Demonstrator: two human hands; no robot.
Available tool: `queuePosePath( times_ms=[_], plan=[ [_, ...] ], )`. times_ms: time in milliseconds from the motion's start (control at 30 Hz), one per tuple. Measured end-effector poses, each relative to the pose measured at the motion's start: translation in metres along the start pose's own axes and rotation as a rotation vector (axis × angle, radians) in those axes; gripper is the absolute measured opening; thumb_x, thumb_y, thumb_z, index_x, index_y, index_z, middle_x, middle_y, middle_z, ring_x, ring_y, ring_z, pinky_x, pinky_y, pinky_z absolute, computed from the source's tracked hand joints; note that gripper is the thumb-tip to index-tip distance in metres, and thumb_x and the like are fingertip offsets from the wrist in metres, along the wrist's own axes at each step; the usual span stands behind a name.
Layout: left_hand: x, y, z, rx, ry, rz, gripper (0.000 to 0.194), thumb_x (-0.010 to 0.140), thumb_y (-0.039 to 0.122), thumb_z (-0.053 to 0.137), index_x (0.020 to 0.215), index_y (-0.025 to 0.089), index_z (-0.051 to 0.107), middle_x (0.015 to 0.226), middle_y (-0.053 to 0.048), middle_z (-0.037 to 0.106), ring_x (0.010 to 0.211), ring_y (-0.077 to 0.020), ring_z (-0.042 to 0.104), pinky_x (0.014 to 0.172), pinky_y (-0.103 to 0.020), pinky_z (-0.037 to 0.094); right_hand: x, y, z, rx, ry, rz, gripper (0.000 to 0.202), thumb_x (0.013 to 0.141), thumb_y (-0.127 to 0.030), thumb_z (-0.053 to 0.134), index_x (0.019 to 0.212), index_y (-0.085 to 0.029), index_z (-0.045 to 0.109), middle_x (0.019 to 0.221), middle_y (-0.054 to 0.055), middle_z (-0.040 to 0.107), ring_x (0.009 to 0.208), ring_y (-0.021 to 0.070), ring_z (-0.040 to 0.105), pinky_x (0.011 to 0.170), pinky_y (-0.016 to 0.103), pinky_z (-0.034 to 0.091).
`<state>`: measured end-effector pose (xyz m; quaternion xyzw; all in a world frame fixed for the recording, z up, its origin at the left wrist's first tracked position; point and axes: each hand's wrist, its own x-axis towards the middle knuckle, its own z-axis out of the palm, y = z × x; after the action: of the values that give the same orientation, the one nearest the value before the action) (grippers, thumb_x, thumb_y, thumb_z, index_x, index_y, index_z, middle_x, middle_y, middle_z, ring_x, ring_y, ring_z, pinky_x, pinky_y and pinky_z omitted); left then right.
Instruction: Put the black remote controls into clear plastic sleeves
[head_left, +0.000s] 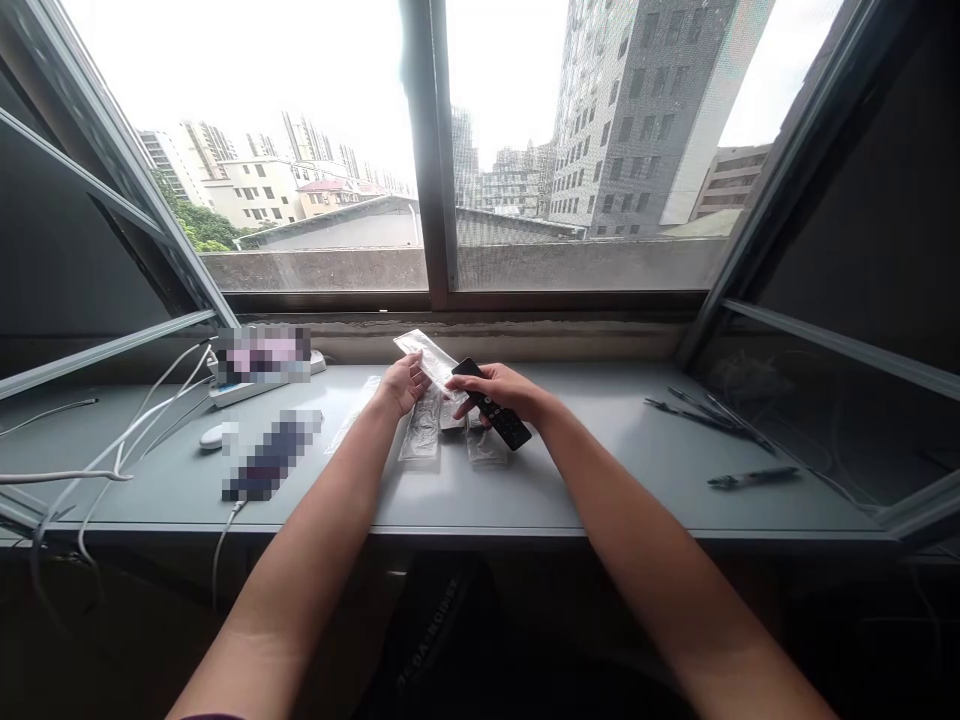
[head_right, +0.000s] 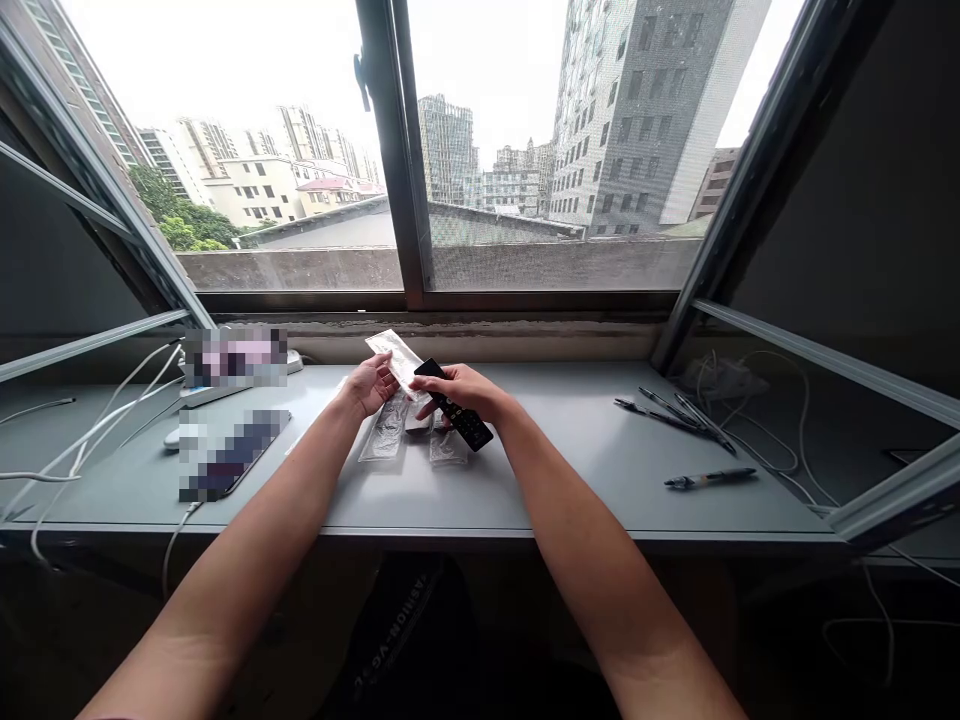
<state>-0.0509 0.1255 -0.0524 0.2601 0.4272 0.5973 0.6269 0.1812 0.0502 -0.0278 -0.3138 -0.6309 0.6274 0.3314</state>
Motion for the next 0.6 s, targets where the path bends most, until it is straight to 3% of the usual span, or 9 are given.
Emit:
queuePosePath(
  times_ms=[233,400,500,600],
  plan=[
    [-0.003,0.004,-0.002,-0.045,-0.017,0.063,0.017,0.084,0.002,0.070,0.094,0.016,0.068,0.080,-0.003,0.072,0.064,-0.0105,0.069,0.067,-0.021,0.058,-0.002,-0.001,0.000,-0.046,0.037,0.006,0.041,0.091,-0.049,0.090,0.112,-0.016,0.078,0.128,0.017,0.079,0.086,0.0276,0.085,0.044,0.022,0.057],
    [-0.005,0.010,-0.001,-0.150,0.012,0.125,0.023,0.079,-0.001,0.063,0.093,0.017,0.068,0.081,0.000,0.072,0.063,-0.0080,0.066,0.065,-0.019,0.055,-0.007,-0.009,0.002,0.014,0.019,-0.022,0.039,0.097,-0.048,0.083,0.117,-0.015,0.078,0.104,0.014,0.081,0.081,0.0273,0.085,0.044,0.020,0.052],
    [-0.007,0.015,-0.003,-0.249,-0.049,0.121,0.024,0.080,-0.001,0.060,0.093,0.018,0.066,0.080,0.000,0.071,0.064,-0.0087,0.065,0.067,-0.020,0.055,-0.008,-0.011,0.001,0.108,0.060,-0.132,0.036,0.100,-0.050,0.077,0.109,-0.015,0.077,0.119,0.017,0.079,0.086,0.0296,0.086,0.044,0.020,0.048],
    [-0.010,0.018,-0.004,-0.305,-0.144,0.136,0.034,0.082,-0.001,0.060,0.106,0.020,0.070,0.074,0.002,0.066,0.063,-0.0106,0.064,0.070,-0.023,0.057,-0.006,-0.009,-0.003,0.187,0.136,-0.182,0.037,0.100,-0.052,0.074,0.102,-0.016,0.073,0.133,0.019,0.075,0.085,0.0290,0.086,0.043,0.021,0.046]
  ],
)
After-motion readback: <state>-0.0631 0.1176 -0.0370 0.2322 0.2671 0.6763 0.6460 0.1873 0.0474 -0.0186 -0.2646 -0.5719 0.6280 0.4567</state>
